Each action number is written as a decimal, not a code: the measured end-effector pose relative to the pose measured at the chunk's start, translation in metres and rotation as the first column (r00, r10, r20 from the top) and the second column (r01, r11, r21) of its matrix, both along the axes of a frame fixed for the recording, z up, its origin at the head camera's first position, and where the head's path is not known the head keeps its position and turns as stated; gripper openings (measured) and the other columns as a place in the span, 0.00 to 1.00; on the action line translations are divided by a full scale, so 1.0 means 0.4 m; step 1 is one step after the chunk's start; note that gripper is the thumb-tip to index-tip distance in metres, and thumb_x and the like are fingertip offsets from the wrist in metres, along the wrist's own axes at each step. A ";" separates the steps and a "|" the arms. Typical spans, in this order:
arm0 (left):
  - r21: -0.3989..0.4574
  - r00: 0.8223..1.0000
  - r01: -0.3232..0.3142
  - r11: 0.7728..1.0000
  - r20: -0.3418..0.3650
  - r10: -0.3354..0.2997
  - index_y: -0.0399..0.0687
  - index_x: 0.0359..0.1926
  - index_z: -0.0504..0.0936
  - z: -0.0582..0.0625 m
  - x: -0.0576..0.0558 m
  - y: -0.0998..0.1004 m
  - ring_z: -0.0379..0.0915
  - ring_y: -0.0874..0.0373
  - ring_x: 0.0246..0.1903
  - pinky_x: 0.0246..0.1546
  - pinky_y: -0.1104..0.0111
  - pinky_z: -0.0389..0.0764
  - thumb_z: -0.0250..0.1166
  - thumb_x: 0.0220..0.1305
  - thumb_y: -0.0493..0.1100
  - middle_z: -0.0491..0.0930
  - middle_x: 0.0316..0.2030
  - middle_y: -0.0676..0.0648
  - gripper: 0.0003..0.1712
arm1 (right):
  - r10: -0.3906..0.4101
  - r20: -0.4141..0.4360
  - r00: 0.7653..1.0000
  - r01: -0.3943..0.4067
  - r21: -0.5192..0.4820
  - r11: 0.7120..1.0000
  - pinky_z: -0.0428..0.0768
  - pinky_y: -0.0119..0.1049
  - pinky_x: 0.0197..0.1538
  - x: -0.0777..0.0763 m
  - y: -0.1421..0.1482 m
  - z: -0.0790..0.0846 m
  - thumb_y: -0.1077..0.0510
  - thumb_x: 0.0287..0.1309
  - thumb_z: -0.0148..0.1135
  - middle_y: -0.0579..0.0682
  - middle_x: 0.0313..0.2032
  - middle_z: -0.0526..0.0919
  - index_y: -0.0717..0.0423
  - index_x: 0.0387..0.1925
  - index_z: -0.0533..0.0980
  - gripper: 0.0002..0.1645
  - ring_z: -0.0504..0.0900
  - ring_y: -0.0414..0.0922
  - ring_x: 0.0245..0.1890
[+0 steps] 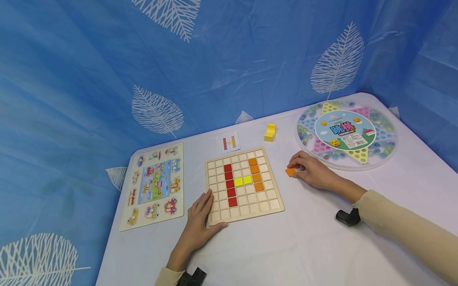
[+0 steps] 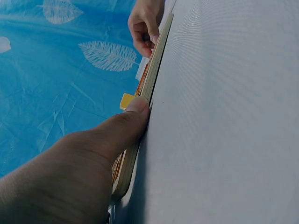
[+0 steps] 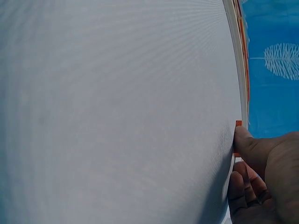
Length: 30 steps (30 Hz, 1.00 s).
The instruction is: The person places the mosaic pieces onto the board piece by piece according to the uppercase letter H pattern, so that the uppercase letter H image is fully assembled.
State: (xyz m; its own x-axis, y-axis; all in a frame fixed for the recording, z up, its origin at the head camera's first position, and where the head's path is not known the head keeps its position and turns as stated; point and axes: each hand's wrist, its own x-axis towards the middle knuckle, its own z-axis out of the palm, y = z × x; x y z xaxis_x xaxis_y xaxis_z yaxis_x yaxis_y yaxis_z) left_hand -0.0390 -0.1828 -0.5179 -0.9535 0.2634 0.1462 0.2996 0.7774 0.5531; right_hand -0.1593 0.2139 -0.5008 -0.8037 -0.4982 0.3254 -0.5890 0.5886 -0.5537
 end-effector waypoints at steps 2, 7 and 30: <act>-0.005 1.000 -0.003 1.000 0.005 0.003 0.42 0.74 0.58 -0.001 0.000 0.000 0.46 0.46 0.75 0.66 0.47 0.55 0.73 0.51 0.63 0.53 0.76 0.48 0.58 | 0.000 0.000 1.000 0.000 0.000 1.000 0.78 0.26 0.41 0.000 0.000 0.001 0.70 0.48 0.72 0.48 0.44 0.78 0.55 0.40 0.83 0.16 0.76 0.40 0.40; -0.012 1.000 -0.005 1.000 0.003 0.005 0.42 0.74 0.58 -0.003 0.000 -0.001 0.47 0.46 0.75 0.65 0.46 0.55 0.73 0.51 0.63 0.53 0.76 0.48 0.58 | -0.003 0.007 1.000 0.003 0.006 1.000 0.78 0.26 0.41 0.001 0.000 0.004 0.69 0.49 0.72 0.48 0.44 0.78 0.55 0.41 0.83 0.16 0.76 0.40 0.40; -0.014 1.000 -0.014 1.000 0.015 0.014 0.43 0.75 0.58 0.000 0.000 0.000 0.47 0.47 0.75 0.65 0.47 0.55 0.74 0.50 0.63 0.54 0.76 0.48 0.58 | 0.000 0.000 1.000 0.000 0.009 1.000 0.78 0.26 0.40 0.000 0.000 0.002 0.68 0.49 0.73 0.47 0.44 0.77 0.54 0.39 0.83 0.14 0.76 0.39 0.39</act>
